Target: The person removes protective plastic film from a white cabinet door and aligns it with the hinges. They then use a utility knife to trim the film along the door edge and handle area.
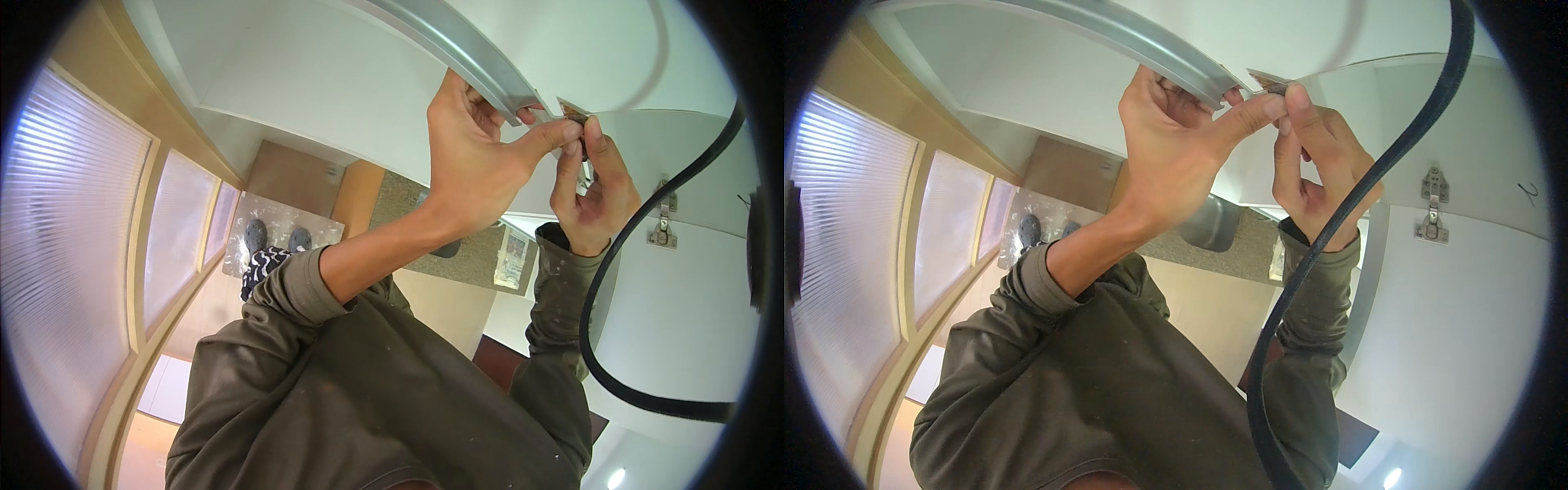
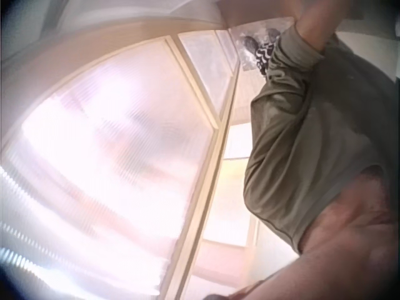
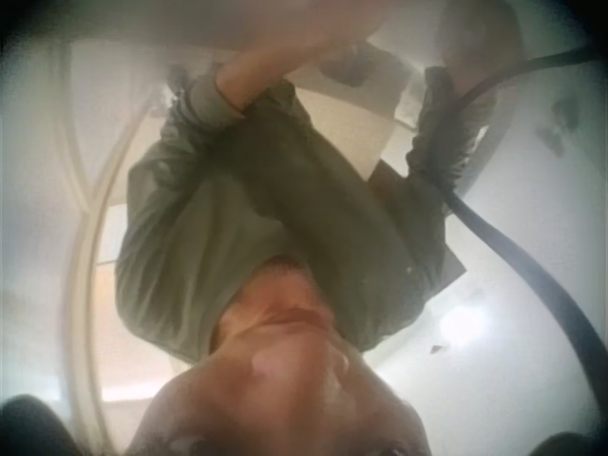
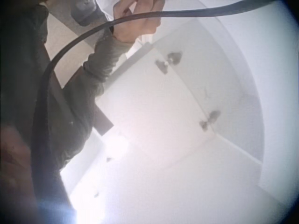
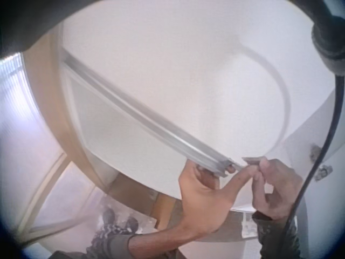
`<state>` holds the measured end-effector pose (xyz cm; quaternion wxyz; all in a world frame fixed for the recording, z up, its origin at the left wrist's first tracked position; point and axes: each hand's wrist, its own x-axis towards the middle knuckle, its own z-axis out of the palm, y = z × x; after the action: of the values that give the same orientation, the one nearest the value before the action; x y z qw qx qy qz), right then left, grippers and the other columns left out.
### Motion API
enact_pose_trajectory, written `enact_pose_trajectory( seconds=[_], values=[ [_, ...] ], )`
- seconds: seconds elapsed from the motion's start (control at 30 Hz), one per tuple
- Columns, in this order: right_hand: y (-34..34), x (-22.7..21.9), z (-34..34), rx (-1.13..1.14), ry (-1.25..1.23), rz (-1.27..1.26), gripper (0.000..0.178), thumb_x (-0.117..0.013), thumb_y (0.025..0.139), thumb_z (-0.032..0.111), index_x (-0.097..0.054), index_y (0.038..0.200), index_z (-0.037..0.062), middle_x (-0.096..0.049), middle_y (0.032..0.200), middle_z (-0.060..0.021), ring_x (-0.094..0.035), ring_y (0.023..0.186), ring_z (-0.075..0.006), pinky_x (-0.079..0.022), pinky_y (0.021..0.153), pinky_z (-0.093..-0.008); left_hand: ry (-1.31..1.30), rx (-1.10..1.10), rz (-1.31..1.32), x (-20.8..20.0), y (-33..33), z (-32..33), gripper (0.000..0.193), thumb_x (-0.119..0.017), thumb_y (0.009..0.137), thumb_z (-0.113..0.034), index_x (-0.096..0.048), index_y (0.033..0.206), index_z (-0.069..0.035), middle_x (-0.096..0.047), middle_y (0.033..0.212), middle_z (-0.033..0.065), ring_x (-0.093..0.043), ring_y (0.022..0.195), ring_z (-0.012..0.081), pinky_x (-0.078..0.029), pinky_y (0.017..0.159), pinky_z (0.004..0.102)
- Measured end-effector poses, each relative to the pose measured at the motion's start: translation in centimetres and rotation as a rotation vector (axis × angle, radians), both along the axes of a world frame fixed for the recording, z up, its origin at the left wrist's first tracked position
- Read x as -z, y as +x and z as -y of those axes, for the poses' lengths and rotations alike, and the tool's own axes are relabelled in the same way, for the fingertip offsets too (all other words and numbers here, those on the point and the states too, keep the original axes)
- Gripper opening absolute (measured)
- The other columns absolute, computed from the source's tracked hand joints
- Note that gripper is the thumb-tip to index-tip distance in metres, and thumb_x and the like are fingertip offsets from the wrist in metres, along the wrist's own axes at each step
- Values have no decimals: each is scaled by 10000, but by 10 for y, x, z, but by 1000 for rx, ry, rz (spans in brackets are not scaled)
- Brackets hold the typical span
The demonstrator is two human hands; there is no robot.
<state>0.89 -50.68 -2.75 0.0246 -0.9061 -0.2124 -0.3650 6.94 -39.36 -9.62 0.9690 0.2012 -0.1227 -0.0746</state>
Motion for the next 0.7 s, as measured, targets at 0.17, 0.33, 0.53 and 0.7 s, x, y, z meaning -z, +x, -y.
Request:
enact_pose_trajectory(
  seconds=[0.17, 0.33, 0.53, 0.7],
  values=[
    [4, -7, 5, -13, 10, -52, 535, -663, 808, -151, -689, 1294, 73, -687, 799, -107, -659, 637, -169, -516, 542, -248, 39, 12, -21, -4, 0, 3, 451, -808, 752, 129, -519, 1076, 11, -652, 931, 75, -628, 858, 127, -570, 787, 293],
    [2, -5, 4, -18, -15, -66, 542, -661, 786, -155, -710, 1273, 79, -686, 822, -111, -668, 656, -186, -530, 567, -263, 63, 20, -18, -1, -2, -7, 433, -793, 766, 132, -511, 1073, 13, -656, 928, 83, -639, 857, 128, -572, 786, 297],
    [2, -3, -3, -26, -41, -62, 569, -663, 789, -137, -703, 1302, 105, -690, 853, -107, -667, 672, -193, -534, 586, -280, 71, 31, -31, -1, -3, -15, 433, -789, 770, 128, -509, 1078, 10, -655, 933, 86, -642, 863, 135, -563, 804, 300],
    [3, 0, -2, -13, -46, -64, 572, -664, 791, -135, -704, 1306, 111, -693, 859, -103, -670, 673, -189, -535, 580, -286, 50, 30, -36, 0, -1, -14, 441, -791, 765, 126, -512, 1087, 12, -653, 946, 88, -636, 878, 145, -557, 827, 309]
  ],
)
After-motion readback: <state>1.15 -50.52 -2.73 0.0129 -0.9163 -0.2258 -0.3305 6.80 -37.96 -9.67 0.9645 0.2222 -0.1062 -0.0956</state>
